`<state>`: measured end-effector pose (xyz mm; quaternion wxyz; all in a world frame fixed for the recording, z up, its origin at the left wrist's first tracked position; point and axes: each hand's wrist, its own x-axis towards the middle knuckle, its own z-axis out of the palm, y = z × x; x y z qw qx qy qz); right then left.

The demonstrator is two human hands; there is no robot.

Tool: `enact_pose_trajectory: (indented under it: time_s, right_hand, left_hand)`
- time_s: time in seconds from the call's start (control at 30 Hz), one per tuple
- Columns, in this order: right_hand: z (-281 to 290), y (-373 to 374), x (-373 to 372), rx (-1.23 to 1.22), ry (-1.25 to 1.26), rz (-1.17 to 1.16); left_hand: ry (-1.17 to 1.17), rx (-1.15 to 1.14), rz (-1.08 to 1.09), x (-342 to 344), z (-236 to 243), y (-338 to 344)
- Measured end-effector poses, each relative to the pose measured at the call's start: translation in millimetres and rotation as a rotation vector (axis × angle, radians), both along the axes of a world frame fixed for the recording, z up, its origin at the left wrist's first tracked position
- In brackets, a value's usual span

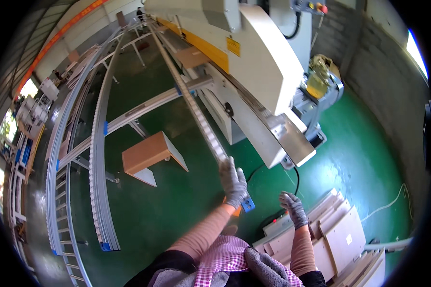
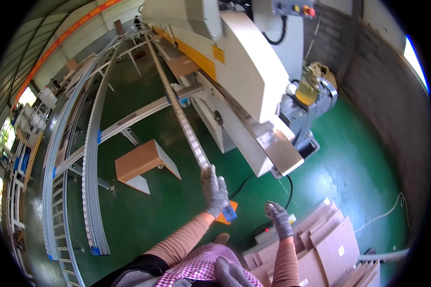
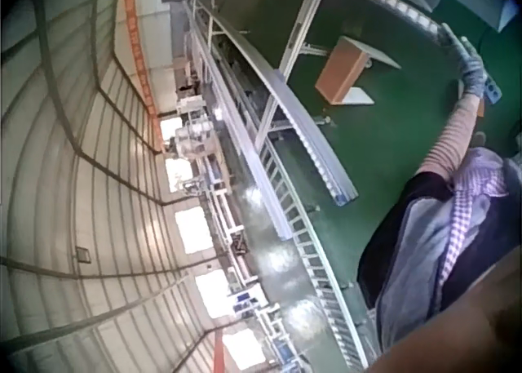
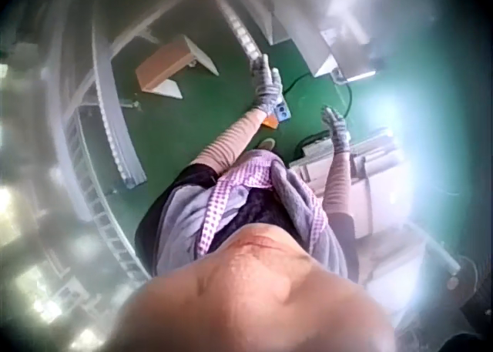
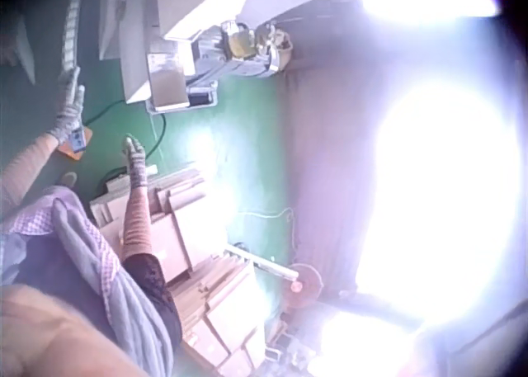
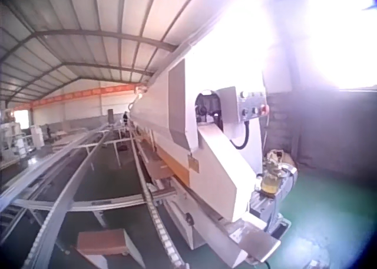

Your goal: The person feeds wooden boards into an edge banding machine, retrieves the processed boards, and stacks them onto a pile.

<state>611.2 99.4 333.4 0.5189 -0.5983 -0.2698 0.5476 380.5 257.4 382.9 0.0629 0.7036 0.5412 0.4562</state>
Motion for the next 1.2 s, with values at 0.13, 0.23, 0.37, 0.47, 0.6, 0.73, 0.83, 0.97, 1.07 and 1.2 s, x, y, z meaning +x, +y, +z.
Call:
enact_pose_trajectory:
  time_s: [0.13, 0.23, 0.37, 0.47, 0.6, 0.73, 0.83, 0.97, 1.07, 1.2]
  right_hand:
    - [16, 115, -34, 0.034, 0.201, 0.196]
    - [23, 179, -51, 0.052, 0.291, 0.281]
    - [22, 251, -76, 0.032, 0.399, 0.329]
    - [10, 287, -85, 0.045, 0.483, 0.346]
    - [-6, 327, -92, 0.072, 0.632, 0.319]
    - [2, 351, -109, 0.083, 0.741, 0.247]
    - [16, 363, -124, 0.194, 0.026, 0.386]
    - [3, 369, -123, 0.460, -2.194, 0.925]
    - [-54, 397, -118, 0.755, 0.292, 0.595]
    - [-75, 426, -110, 0.827, 0.334, 0.590]
  left_hand:
    - [0.043, -0.011, 0.009, -3, 6, 1]
    - [0.063, -0.081, -0.043, -6, 9, 3]
    - [0.074, -0.159, -0.022, -11, 14, 3]
    - [0.095, -0.241, -0.050, -15, 21, 8]
    - [0.103, -0.240, -0.109, -16, 26, 12]
    - [0.110, -0.265, -0.126, -15, 19, 14]
    - [0.095, -0.234, -0.135, -15, 17, 11]
    - [0.063, -0.181, -0.111, -17, 15, 9]
    - [0.106, -0.154, -0.142, -17, 11, 9]
    - [0.109, -0.112, -0.146, -13, 11, 12]
